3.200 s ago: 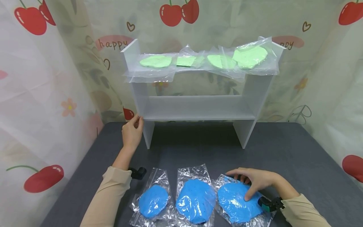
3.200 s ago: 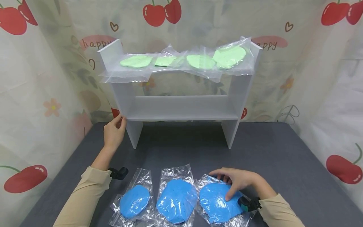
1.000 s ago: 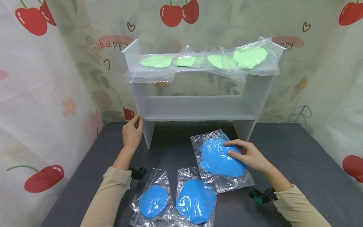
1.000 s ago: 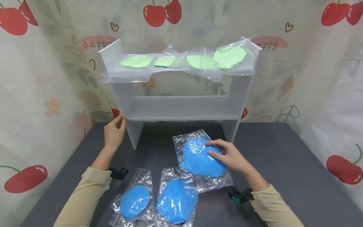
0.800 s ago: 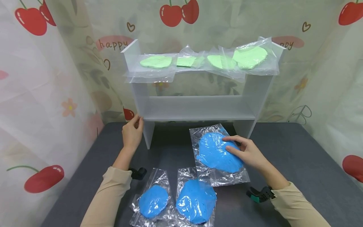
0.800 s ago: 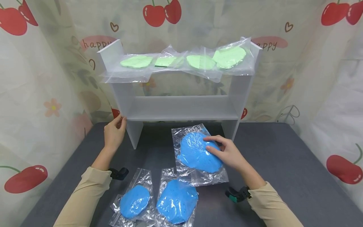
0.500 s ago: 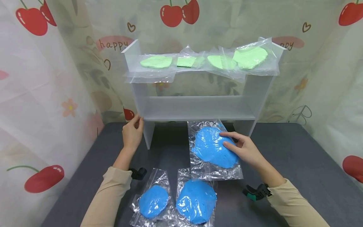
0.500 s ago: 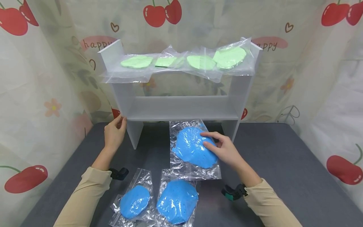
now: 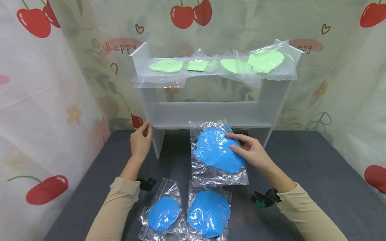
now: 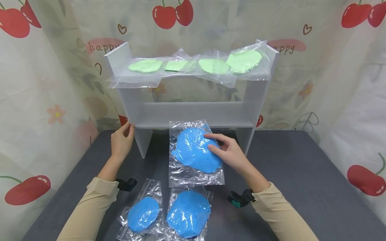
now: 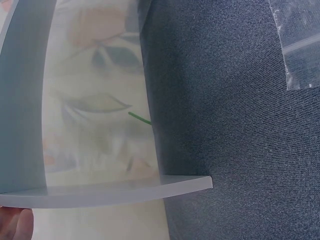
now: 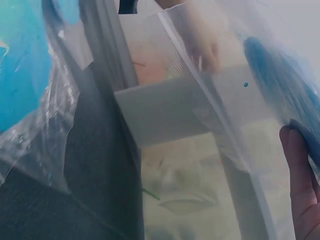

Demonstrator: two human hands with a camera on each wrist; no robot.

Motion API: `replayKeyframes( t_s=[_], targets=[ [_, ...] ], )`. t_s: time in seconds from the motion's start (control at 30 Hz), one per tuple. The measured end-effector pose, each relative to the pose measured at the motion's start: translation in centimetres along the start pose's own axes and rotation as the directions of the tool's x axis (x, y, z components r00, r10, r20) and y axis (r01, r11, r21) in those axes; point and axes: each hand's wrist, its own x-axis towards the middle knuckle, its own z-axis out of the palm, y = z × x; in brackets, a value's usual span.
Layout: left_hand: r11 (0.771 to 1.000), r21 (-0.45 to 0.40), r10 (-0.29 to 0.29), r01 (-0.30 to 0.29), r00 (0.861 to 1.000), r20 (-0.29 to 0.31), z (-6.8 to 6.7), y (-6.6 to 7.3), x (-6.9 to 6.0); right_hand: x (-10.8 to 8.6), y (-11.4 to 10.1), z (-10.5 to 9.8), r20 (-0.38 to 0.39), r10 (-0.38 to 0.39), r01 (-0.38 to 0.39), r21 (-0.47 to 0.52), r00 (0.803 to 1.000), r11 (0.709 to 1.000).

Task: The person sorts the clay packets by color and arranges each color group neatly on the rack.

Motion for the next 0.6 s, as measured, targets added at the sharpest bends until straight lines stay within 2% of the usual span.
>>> replayKeyframes(
  t_s=[0.23, 0.6],
  targets=[
    [1.0, 0.006, -0.005, 0.005, 1.0, 0.001, 0.0, 0.0, 0.0, 1.0, -1.2, 0.9, 0.005, -0.004, 0.004, 0.04, 1.0, 0.999],
    [1.0, 0.002, 0.024, -0.024, 0.999, -0.023, 0.1, -0.1, 0.0, 2.6, -2.9, 2.4, 0.004, -0.062, 0.061, 0.106, 0.998, 0.993]
  ],
)
